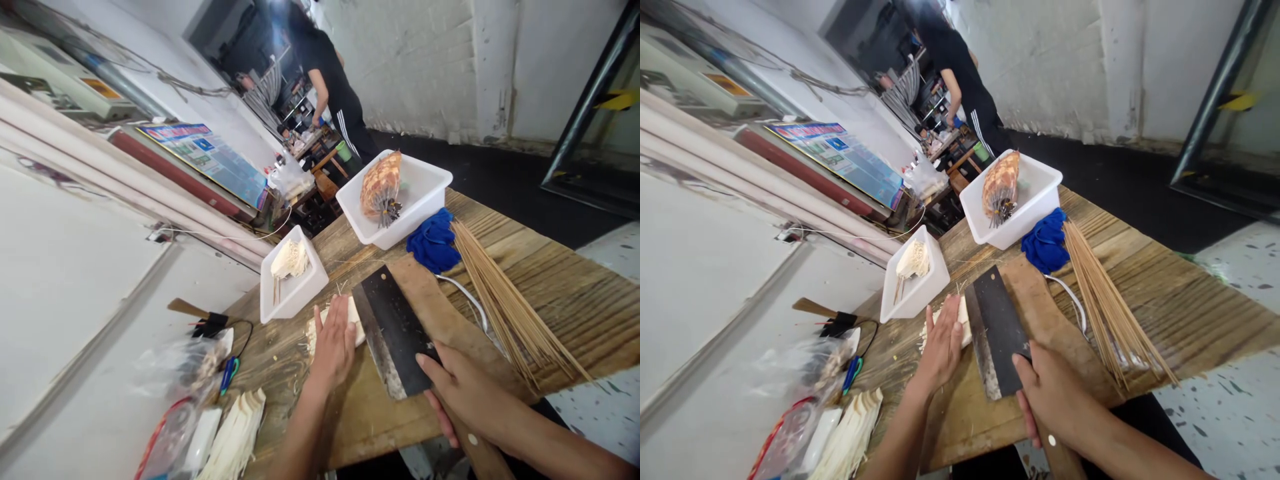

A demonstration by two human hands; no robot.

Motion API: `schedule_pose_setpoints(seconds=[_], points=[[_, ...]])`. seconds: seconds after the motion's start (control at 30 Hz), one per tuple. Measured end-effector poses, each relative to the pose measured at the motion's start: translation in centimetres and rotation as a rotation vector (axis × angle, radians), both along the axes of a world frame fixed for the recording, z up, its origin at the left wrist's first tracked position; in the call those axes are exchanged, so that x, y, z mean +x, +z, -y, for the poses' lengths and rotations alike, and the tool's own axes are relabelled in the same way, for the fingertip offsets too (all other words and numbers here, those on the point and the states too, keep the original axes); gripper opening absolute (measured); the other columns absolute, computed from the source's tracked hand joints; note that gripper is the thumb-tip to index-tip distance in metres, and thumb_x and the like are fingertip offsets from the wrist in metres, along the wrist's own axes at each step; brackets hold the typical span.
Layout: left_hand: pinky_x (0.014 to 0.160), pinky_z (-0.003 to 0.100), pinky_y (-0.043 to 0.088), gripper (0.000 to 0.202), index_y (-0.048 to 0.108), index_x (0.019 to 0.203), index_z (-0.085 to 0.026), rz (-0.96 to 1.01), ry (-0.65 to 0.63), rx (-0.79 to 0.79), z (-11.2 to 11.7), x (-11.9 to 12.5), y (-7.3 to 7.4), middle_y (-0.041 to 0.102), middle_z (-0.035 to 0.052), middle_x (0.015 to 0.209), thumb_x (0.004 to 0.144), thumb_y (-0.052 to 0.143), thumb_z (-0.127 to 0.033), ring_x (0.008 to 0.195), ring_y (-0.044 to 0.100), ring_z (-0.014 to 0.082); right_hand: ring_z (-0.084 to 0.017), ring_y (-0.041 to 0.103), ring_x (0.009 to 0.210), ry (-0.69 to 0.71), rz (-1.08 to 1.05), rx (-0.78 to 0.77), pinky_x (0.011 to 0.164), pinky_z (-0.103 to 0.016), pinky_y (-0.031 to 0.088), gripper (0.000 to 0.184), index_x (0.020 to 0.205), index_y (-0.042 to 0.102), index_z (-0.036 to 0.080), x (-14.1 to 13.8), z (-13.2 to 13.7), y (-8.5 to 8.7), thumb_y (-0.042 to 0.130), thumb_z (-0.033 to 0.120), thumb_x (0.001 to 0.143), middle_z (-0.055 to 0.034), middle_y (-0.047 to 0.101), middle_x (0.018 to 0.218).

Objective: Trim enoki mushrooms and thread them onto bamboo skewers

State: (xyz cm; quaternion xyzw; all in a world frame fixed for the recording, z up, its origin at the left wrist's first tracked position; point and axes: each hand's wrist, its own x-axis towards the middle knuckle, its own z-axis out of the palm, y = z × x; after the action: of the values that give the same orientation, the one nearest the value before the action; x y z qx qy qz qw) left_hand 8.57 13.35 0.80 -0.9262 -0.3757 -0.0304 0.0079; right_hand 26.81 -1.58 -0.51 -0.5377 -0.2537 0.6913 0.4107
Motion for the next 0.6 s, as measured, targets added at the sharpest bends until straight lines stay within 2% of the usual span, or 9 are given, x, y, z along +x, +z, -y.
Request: schedule_pose_setpoints(seconds=[0.17, 0.37, 0.6], points=[[0.118, 0.053, -0.001, 0.052, 0.011, 0.151, -0.019, 0.003, -0.005, -0.009, -0.06, -0.08, -0.03, 0.029, 0.0082, 0.154, 0.101, 0.019, -0.03, 0.146, 0.013, 0.0188, -0.01, 0.047, 0.032, 0.001, 0.033, -0.001, 0.031, -0.019, 0.038, 0.021, 0.079, 0.031, 0.025, -0.18, 0.12, 0.18, 0.023, 0.03, 0.098, 0.01, 0.046, 0.046], [0.119, 0.053, -0.001, 0.053, 0.008, 0.151, -0.02, 0.027, -0.01, 0.018, 0.01, -0.24, -0.43, 0.027, 0.0088, 0.155, 0.101, 0.02, -0.028, 0.146, 0.014, 0.0195, -0.011, 0.047, 0.032, -0.033, 0.021, -0.01, 0.03, -0.02, 0.038, 0.021, 0.08, 0.032, 0.025, -0.71, 0.28, -0.39, 0.033, 0.039, 0.095, 0.0102, 0.046, 0.047], [0.118, 0.053, -0.002, 0.052, 0.01, 0.151, -0.019, 0.047, -0.014, 0.01, 0.17, -0.2, -0.38, 0.028, 0.0097, 0.155, 0.101, 0.019, -0.029, 0.146, 0.014, 0.0188, -0.01, 0.045, 0.031, -0.027, 0.024, -0.019, 0.03, -0.019, 0.036, 0.018, 0.081, 0.032, 0.025, -0.54, 0.19, 0.1, 0.03, 0.034, 0.096, 0.011, 0.045, 0.045]])
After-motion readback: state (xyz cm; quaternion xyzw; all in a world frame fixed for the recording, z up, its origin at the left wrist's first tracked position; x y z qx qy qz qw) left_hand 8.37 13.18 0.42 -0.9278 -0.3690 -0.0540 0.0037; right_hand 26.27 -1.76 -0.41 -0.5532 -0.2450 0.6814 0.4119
